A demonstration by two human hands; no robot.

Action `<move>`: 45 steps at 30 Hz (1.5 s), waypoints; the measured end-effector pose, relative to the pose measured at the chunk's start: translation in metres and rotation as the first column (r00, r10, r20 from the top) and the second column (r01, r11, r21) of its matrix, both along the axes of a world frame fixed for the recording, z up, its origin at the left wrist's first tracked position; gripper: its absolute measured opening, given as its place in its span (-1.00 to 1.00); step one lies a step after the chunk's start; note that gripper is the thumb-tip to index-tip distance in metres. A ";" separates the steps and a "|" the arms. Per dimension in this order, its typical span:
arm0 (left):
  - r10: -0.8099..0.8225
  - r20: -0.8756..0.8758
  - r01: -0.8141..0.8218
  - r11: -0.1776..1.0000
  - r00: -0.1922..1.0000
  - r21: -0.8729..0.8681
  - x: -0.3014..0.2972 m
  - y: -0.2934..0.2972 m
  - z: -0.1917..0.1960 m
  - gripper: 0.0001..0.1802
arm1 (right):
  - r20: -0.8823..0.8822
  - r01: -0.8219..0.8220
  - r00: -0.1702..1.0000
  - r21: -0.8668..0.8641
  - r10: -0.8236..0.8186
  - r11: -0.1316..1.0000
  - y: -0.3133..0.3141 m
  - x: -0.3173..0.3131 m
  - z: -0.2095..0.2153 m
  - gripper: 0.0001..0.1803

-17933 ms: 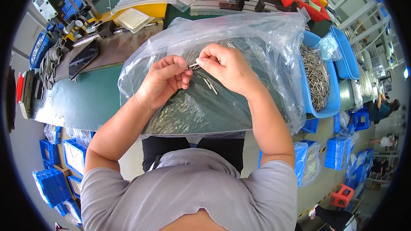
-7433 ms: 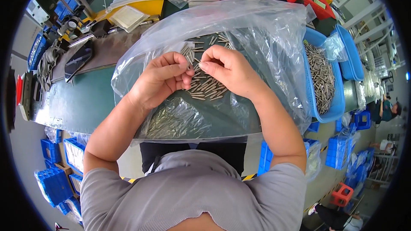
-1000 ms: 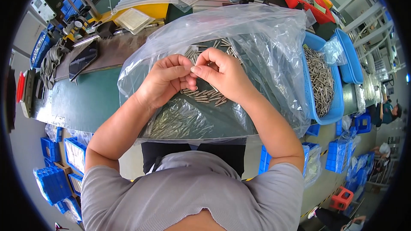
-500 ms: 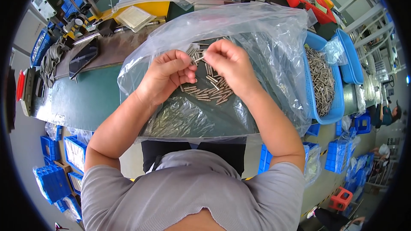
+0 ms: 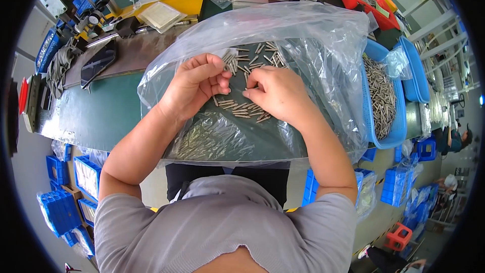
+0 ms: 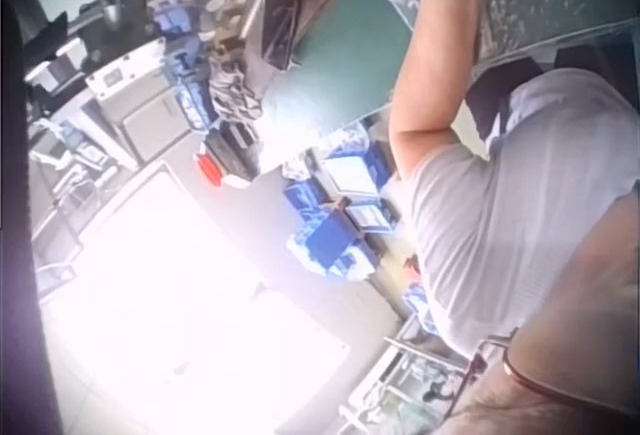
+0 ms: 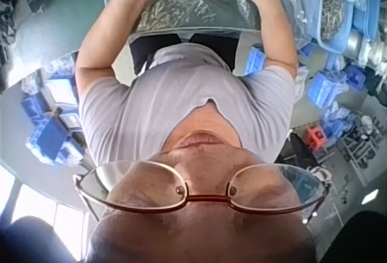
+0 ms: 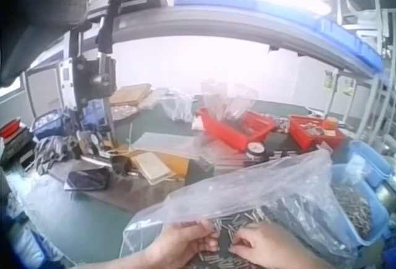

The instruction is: Inspecting and sorting small metal pins from a plastic bag on a workbench.

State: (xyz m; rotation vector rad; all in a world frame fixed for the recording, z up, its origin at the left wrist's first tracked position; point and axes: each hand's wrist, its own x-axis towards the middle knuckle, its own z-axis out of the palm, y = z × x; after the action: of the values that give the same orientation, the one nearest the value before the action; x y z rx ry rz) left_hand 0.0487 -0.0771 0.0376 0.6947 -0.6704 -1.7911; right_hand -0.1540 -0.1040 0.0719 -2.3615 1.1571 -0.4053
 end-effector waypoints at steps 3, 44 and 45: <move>0.011 -0.004 -0.011 1.000 1.000 0.001 0.000 0.000 0.000 -0.93 | -0.070 -0.046 0.997 -0.150 0.036 0.988 0.002 0.006 -0.008 -0.84; -0.048 -0.018 0.049 0.999 0.999 0.016 -0.006 0.004 0.003 -0.91 | 0.675 -0.260 0.651 0.628 -0.347 0.733 -0.001 0.015 -0.003 -0.91; -0.048 -0.019 0.048 0.999 0.999 0.016 -0.006 0.004 0.003 -0.91 | 0.702 -0.285 0.640 0.595 -0.313 0.751 0.000 0.015 -0.003 -0.91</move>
State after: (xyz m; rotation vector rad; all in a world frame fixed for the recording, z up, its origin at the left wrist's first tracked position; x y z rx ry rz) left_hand 0.0426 -0.0729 0.0406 0.6769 -0.6655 -1.8472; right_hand -0.1388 -0.1041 0.0691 -1.2767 0.6976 -0.7682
